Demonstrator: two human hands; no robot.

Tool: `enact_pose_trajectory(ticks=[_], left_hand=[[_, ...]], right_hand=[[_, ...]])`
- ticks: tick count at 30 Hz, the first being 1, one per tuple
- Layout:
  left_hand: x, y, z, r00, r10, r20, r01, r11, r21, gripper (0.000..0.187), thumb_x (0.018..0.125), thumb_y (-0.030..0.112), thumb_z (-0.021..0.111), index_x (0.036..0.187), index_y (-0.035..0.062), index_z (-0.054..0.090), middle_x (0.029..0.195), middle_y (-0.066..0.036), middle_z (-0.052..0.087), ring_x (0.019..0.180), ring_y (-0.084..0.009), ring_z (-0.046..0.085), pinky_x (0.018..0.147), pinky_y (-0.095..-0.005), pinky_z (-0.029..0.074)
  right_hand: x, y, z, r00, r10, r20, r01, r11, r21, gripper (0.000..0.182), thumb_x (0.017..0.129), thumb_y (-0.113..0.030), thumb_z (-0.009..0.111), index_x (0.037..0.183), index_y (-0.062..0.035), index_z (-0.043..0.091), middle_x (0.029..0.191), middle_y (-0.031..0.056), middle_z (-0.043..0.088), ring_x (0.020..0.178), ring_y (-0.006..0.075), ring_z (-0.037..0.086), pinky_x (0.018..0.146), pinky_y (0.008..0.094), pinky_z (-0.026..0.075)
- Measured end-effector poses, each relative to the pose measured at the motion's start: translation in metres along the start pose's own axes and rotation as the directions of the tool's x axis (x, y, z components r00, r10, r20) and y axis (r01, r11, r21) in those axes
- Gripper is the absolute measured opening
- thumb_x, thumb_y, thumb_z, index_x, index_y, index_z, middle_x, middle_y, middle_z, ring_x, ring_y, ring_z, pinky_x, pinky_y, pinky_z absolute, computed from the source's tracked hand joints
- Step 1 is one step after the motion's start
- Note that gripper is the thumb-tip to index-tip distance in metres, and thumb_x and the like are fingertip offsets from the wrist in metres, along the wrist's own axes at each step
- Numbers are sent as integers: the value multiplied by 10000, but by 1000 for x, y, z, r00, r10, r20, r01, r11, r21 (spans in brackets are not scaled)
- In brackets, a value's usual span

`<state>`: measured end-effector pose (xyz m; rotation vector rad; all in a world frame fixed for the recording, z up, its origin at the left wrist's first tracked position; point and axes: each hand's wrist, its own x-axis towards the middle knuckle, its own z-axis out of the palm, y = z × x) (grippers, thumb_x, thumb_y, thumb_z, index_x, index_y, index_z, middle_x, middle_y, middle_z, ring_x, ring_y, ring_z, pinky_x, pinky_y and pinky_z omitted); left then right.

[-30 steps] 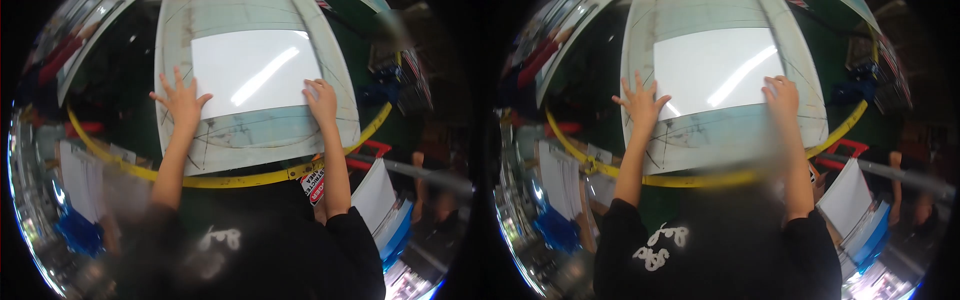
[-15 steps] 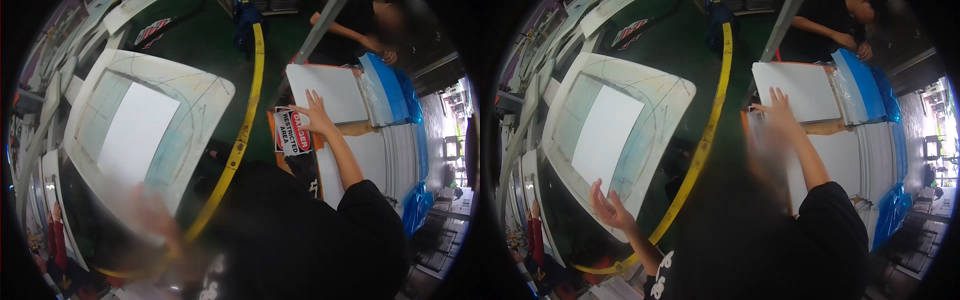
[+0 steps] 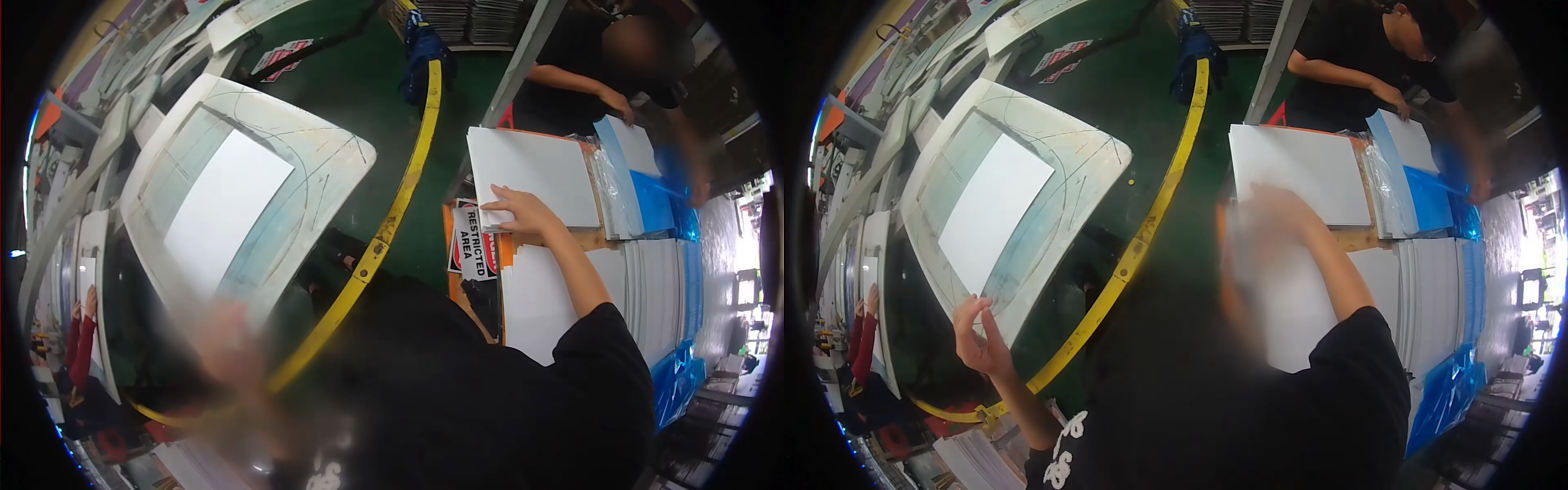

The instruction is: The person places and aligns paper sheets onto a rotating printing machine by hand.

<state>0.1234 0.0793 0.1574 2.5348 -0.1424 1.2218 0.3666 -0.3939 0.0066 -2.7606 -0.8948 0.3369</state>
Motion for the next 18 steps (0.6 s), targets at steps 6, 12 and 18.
enact_pose_trajectory(ticks=[6, 12, 18], left_hand=[[1, 15, 9, 995, -37, 90, 55, 978, -203, 174, 790, -125, 558, 920, -17, 600, 784, -108, 642, 754, -245, 613, 834, -401, 484], [26, 67, 80, 858, -191, 476, 471, 662, -583, 158, 852, 84, 632, 998, 25, 646, 848, -63, 664, 824, -139, 622, 768, -288, 487], [-3, 98, 204, 600, 125, 791, 800, -137, -585, 715, 903, 178, 605, 1455, 95, 160, 1364, -153, 406, 1107, -212, 523, 919, -337, 429]], right_hand=[[-29, -41, -2, 926, 213, -312, -204, 977, 62, 576, 658, 5, 574, 1225, -88, 532, 1268, 149, 548, 1125, 314, 547, 941, 411, 438], [-35, -36, 34, 643, 139, -753, -197, 980, 13, 537, 608, 96, 466, 1082, -86, 641, 1184, 74, 613, 1067, 268, 576, 901, 364, 459], [-53, -135, -37, 377, 18, -926, -383, 913, -139, 442, 700, 20, 451, 1052, -85, 698, 1201, 89, 618, 1198, 309, 496, 1029, 441, 297]])
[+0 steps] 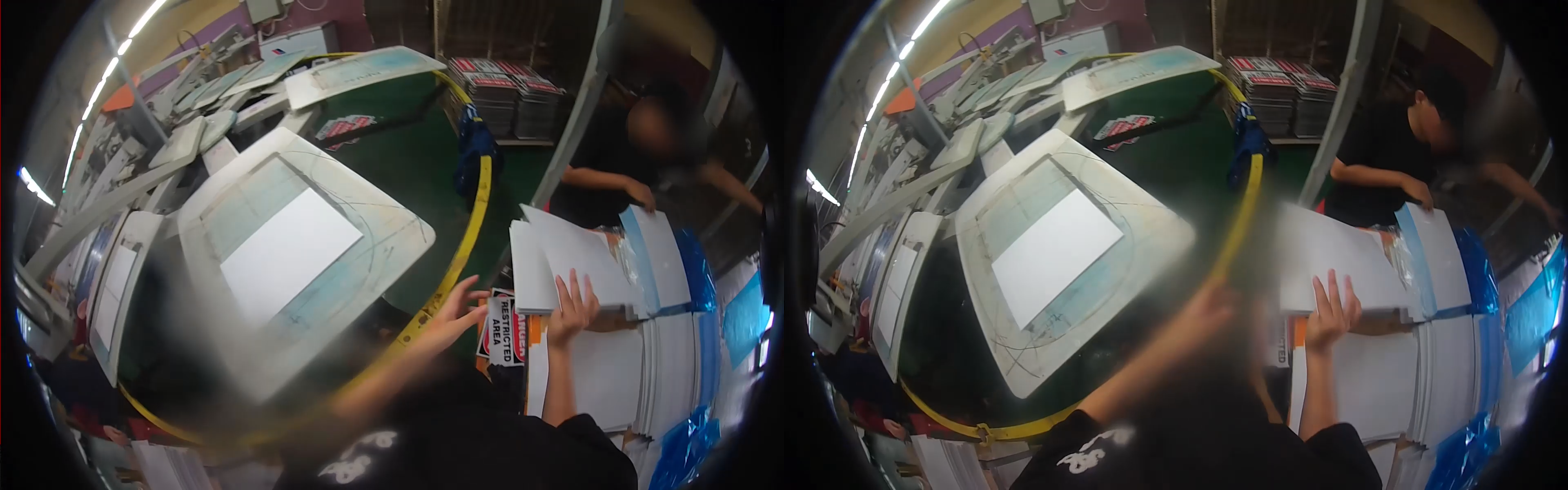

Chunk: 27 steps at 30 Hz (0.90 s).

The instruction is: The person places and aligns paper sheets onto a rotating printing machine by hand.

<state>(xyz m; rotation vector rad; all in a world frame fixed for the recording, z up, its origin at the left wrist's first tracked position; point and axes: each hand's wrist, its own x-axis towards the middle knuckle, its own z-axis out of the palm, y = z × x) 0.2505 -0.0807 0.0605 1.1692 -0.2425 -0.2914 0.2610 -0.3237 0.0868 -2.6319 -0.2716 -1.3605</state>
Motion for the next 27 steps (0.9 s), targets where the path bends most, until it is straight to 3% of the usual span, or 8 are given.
enact_pose_trajectory(ticks=[3, 6, 8, 10, 13, 20, 23, 27], left_hand=[[47, -93, -20, 968, 94, 233, -137, 975, 173, 779, 915, 338, 574, 1480, 157, 69, 1424, -156, 335, 1189, -237, 463, 953, -417, 419], [9, 22, 37, 956, -5, 292, 174, 815, -553, 702, 920, 374, 557, 1454, 135, 171, 1401, -121, 352, 1206, -195, 437, 919, -399, 446], [-7, 50, 44, 998, -58, 8, 54, 870, -489, 544, 923, 342, 567, 1353, 76, 368, 1236, -86, 505, 1092, -158, 515, 848, -328, 472], [-26, 69, 26, 956, -200, -215, 201, 979, -21, 418, 921, 313, 580, 1228, 47, 483, 1081, -53, 571, 962, -128, 548, 783, -290, 471], [-54, 46, -17, 905, 220, -364, 4, 851, 525, 287, 915, 271, 597, 1055, 21, 595, 882, -10, 608, 794, -90, 552, 704, -261, 459], [-180, 56, -41, 132, 267, -954, -113, 961, 253, 178, 853, -22, 583, 1028, 9, 568, 928, -21, 599, 805, -67, 551, 694, -213, 445], [-240, 42, -38, 208, 513, -833, -171, 858, 485, 201, 865, 45, 611, 1015, 33, 479, 937, -84, 614, 792, -102, 580, 697, -238, 464], [-268, 14, -52, 66, 396, -916, -148, 912, 383, 219, 856, 57, 614, 1013, 19, 465, 959, -120, 625, 831, -138, 607, 732, -268, 490]], right_hand=[[1, -57, -40, 999, -14, -35, 15, 1000, 21, 332, 816, -97, 467, 1051, -107, 702, 1219, 84, 608, 1225, 328, 466, 1074, 497, 215], [-23, -101, -52, 990, -125, -67, 136, 970, 200, 313, 897, -230, 464, 1049, -88, 697, 1198, 93, 618, 1222, 349, 461, 1087, 539, 170], [-50, -125, -42, 985, -152, 76, 121, 942, 314, 357, 902, -301, 497, 1070, -43, 678, 1209, 117, 605, 1230, 379, 443, 1080, 547, 184], [-54, -141, -38, 942, -202, 267, 21, 830, 557, 470, 866, -370, 569, 1178, -20, 599, 1291, 166, 522, 1255, 399, 401, 1079, 543, 188], [-40, -137, -32, 918, -254, 304, -18, 740, 673, 751, 776, -449, 680, 1334, -14, 428, 1405, 235, 348, 1298, 419, 321, 1072, 537, 205], [19, -106, 2, 903, -2, 430, -274, 768, 579, 1024, 571, -488, 831, 1367, -45, 363, 1366, 232, 356, 1264, 382, 358, 1021, 466, 325], [23, -130, 20, 647, -191, 739, -402, 738, 543, 912, 569, -383, 861, 1294, -40, 428, 1206, 152, 502, 1109, 306, 515, 938, 388, 416], [6, -140, 47, 729, -185, 659, -376, 697, 611, 735, 653, -297, 818, 1239, -27, 465, 1144, 159, 519, 1079, 292, 520, 921, 377, 417]])
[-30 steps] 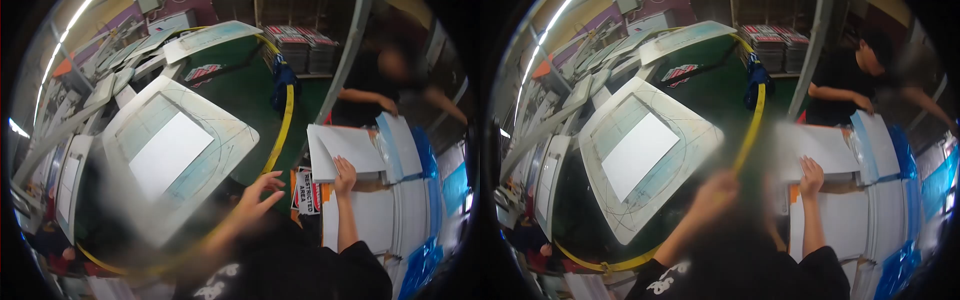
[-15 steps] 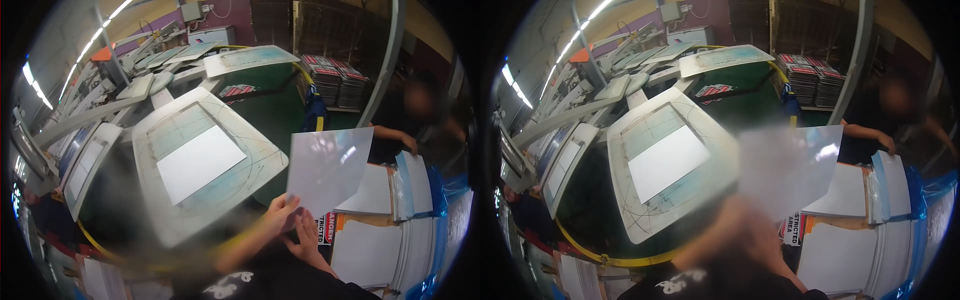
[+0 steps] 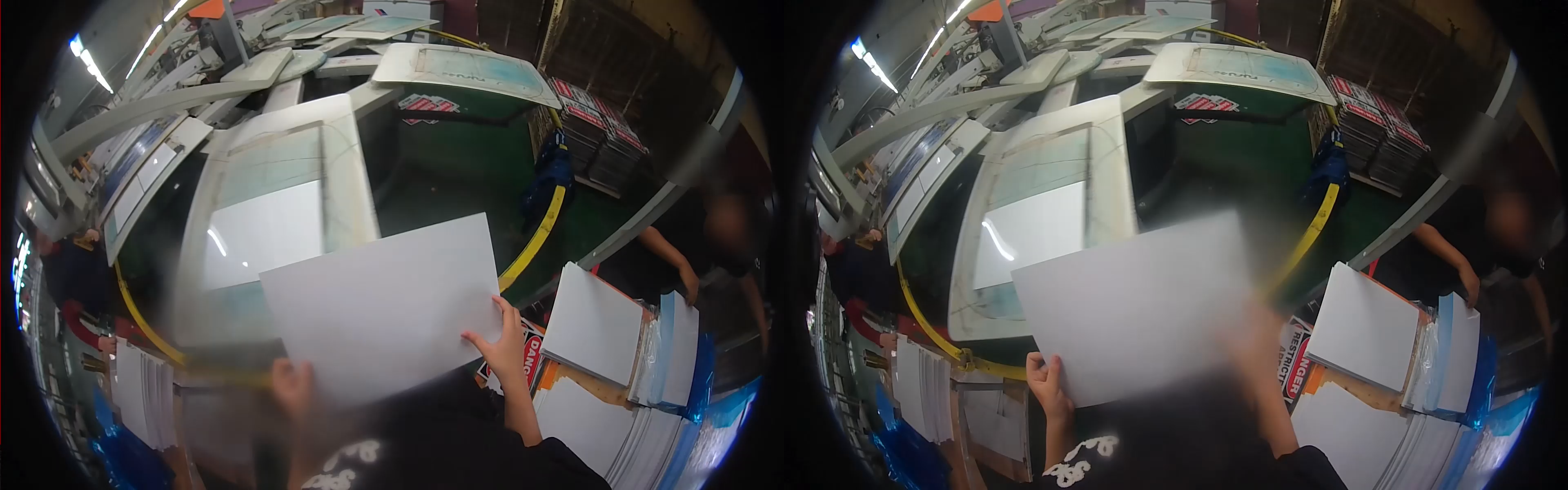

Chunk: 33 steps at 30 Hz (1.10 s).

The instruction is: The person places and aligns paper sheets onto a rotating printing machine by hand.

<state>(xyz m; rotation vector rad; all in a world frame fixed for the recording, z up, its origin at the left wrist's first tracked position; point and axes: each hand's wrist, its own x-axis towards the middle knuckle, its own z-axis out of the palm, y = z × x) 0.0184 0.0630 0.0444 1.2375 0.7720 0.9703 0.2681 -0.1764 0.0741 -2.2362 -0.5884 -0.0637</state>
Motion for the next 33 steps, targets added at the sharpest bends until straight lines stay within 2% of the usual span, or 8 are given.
enact_pose_trajectory(ticks=[8, 12, 14, 16, 18, 24, 29, 33], left_hand=[[4, 39, 60, 888, -283, 363, 359, 920, -160, 776, 643, -3, 591, 1359, -75, 299, 1225, -179, 529, 1138, -246, 525, 971, -326, 403], [-2, 47, 84, 772, -340, 537, 507, 838, -199, 828, 644, -32, 618, 1386, -71, 254, 1268, -183, 504, 1192, -260, 494, 1021, -347, 368], [-5, 42, 88, 782, -359, 510, 496, 853, -161, 830, 661, -53, 615, 1399, -64, 236, 1288, -189, 491, 1200, -259, 489, 1018, -358, 373], [-5, 36, 93, 808, -251, 534, 438, 861, -258, 748, 738, -66, 593, 1400, -58, 246, 1270, -196, 516, 1172, -243, 516, 1002, -356, 389], [-3, 34, 92, 809, -323, 492, 459, 869, -185, 682, 773, -57, 591, 1382, -63, 283, 1223, -190, 554, 1129, -229, 548, 977, -336, 410], [13, 16, 81, 865, -352, 357, 311, 935, 168, 370, 818, 1, 655, 1170, -56, 559, 1042, -140, 654, 932, -157, 627, 823, -264, 501], [40, 20, 47, 891, -415, 184, 380, 904, 196, 250, 756, -53, 696, 1001, -79, 650, 900, -127, 685, 821, -155, 661, 784, -249, 520], [63, 21, 39, 954, -201, 221, 122, 937, 326, 298, 752, 79, 747, 1029, -4, 676, 956, -115, 693, 888, -170, 652, 789, -276, 510]], right_hand=[[-13, 79, -5, 960, 16, -279, 2, 998, 65, 417, 789, -80, 673, 1173, 2, 532, 1072, 128, 570, 949, 201, 570, 832, 304, 452], [-19, 88, -36, 965, 175, -196, -123, 960, 251, 533, 784, -48, 646, 1278, -23, 447, 1157, 135, 521, 946, 191, 573, 821, 304, 465], [-20, 93, -48, 987, 79, -137, -35, 953, 302, 614, 772, -33, 647, 1331, -42, 393, 1198, 144, 486, 947, 202, 580, 815, 307, 477], [-16, 72, -65, 979, 206, 0, -178, 844, 505, 673, 755, -4, 648, 1358, -48, 354, 1204, 151, 462, 952, 212, 588, 803, 303, 493], [-9, 65, -68, 961, 273, 49, -253, 790, 559, 711, 736, 19, 659, 1367, -45, 338, 1180, 148, 461, 956, 219, 596, 797, 300, 507], [16, 73, -35, 893, 441, -87, -397, 864, 308, 657, 684, 7, 755, 1262, 3, 442, 959, 86, 553, 839, 171, 622, 747, 276, 505], [29, 67, 9, 965, 243, -102, -197, 923, 330, 526, 694, 8, 757, 1156, 46, 507, 1064, 131, 578, 915, 174, 602, 824, 286, 483], [71, 52, 30, 982, 168, -91, -125, 925, 360, 551, 746, -18, 740, 1221, 72, 476, 1140, 152, 573, 1008, 199, 583, 879, 293, 461]])
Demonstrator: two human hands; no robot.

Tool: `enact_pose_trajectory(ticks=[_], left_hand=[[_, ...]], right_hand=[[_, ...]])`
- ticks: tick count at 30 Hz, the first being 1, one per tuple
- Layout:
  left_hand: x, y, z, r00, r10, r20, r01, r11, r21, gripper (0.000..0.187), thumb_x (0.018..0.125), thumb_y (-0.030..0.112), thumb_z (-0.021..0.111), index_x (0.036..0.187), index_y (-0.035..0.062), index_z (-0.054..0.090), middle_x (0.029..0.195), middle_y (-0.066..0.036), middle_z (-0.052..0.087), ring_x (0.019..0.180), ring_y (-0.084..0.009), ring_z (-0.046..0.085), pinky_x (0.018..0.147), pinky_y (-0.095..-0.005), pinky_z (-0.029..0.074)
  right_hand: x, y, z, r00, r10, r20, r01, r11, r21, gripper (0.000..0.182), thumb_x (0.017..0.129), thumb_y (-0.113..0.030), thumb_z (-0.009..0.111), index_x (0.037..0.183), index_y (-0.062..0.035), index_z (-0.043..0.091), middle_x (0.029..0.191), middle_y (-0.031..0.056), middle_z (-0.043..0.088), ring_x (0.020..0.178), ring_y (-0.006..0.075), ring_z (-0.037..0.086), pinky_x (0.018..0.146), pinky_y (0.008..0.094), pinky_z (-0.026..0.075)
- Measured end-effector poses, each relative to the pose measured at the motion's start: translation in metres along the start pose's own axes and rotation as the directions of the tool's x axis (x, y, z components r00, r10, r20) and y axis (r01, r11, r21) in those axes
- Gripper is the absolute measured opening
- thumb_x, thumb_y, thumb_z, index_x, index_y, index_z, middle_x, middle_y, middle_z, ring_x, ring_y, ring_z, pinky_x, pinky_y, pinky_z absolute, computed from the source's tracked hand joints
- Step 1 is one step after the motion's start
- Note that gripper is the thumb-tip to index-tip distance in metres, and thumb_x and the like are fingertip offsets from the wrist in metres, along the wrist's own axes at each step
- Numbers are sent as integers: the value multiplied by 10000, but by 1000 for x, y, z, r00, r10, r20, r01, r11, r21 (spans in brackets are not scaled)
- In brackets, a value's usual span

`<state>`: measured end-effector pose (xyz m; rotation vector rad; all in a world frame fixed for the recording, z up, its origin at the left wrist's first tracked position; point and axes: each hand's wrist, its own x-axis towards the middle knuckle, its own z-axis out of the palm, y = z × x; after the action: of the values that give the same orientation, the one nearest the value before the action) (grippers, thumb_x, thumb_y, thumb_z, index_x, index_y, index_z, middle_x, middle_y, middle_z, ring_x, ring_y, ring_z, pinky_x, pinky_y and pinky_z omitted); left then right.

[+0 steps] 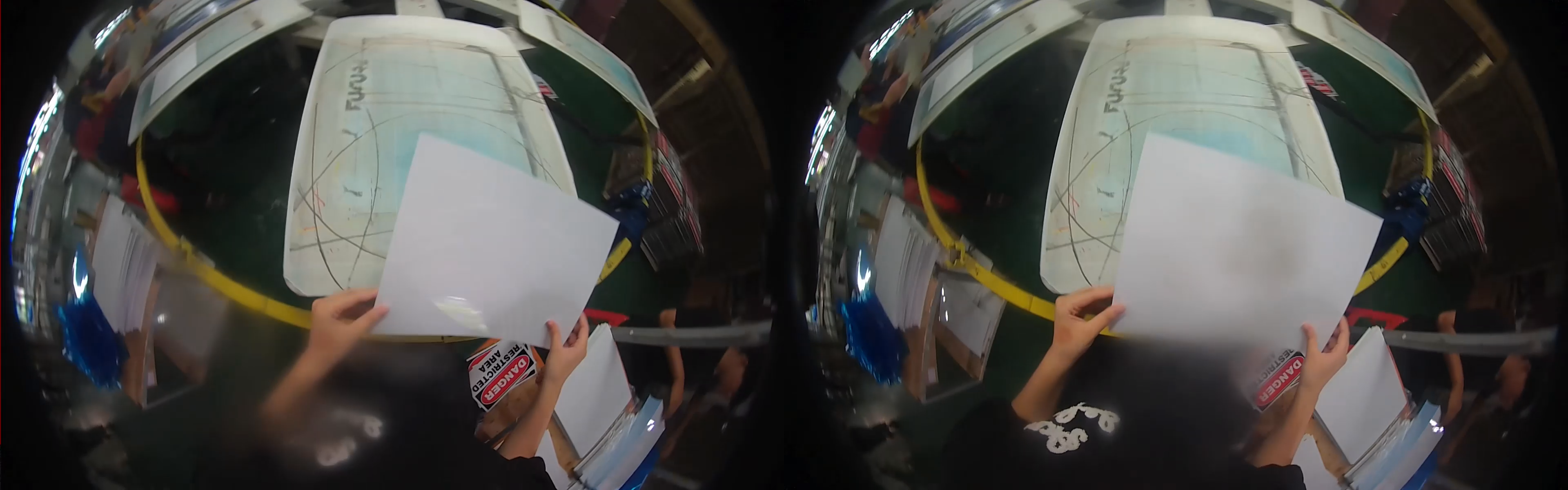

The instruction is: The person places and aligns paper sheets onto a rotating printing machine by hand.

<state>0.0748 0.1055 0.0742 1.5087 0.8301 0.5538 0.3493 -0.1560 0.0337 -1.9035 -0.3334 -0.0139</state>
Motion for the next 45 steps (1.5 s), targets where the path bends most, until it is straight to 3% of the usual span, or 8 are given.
enact_pose_trajectory(ticks=[2, 4, 10, 15, 18, 23, 29, 45], left_hand=[[18, 13, -5, 874, 480, 77, -455, 752, 477, 399, 733, 128, 758, 1105, 30, 651, 1098, -159, 643, 1122, -285, 557, 955, -371, 428], [39, 14, -11, 845, 499, 190, -519, 684, 512, 574, 713, 240, 776, 1221, 53, 582, 1327, -196, 478, 1333, -397, 282, 1072, -475, 262], [117, 10, -42, 878, 439, 191, -436, 566, 700, 790, 682, 502, 747, 1318, 104, 502, 1504, -236, 128, 1359, -497, -43, 1077, -596, 97], [186, -17, -71, 881, 411, 234, -432, 499, 751, 781, 700, 617, 669, 1292, 126, 534, 1494, -288, 82, 1344, -526, -90, 1060, -631, 4], [203, -31, -79, 887, 379, 265, -434, 483, 760, 681, 748, 602, 630, 1246, 140, 583, 1497, -286, 77, 1348, -516, -129, 1056, -626, -56], [206, -50, -91, 891, 377, 255, -420, 464, 780, 565, 793, 540, 605, 1206, 154, 621, 1526, -211, 84, 1360, -490, -140, 1047, -634, -77], [196, -43, -98, 881, 415, 226, -396, 387, 833, 541, 718, 573, 652, 1118, 209, 684, 1551, -34, 122, 1365, -481, -130, 1019, -686, -83], [193, -49, -105, 884, 417, 211, -372, 355, 857, 583, 665, 604, 671, 1130, 252, 677, 1549, -29, 127, 1367, -468, -146, 997, -716, -83]], right_hand=[[28, -10, 17, 1000, -19, 17, 19, 1000, -14, 574, 754, -19, 733, 1250, 79, 460, 1173, 159, 565, 1033, 203, 575, 899, 294, 449], [58, -18, 35, 990, -120, 81, 123, 992, -37, 553, 789, -26, 703, 1268, 92, 452, 1196, 157, 562, 1046, 191, 565, 923, 286, 427], [125, -27, 105, 954, -250, 162, 257, 966, -23, 547, 832, -56, 679, 1282, 128, 430, 1215, 165, 559, 1053, 170, 554, 917, 262, 419], [151, -47, 151, 927, -233, 295, 279, 952, -125, 665, 768, -104, 756, 1286, 141, 419, 1223, 180, 547, 1078, 180, 541, 938, 269, 405], [154, -54, 171, 925, -216, 313, 318, 890, -325, 700, 732, -123, 788, 1269, 151, 433, 1198, 188, 558, 1067, 184, 548, 930, 270, 409], [153, -44, 181, 915, -224, 336, 341, 874, -346, 730, 705, -144, 810, 1265, 147, 442, 1170, 188, 571, 1048, 194, 560, 912, 273, 422], [144, -40, 181, 920, -222, 323, 329, 885, -329, 757, 677, -221, 825, 1278, 78, 476, 1107, 143, 548, 1022, 232, 553, 902, 306, 420], [131, -38, 188, 919, -218, 328, 329, 883, -336, 747, 699, -217, 812, 1283, 90, 462, 1175, 164, 527, 1071, 239, 537, 927, 309, 408]])
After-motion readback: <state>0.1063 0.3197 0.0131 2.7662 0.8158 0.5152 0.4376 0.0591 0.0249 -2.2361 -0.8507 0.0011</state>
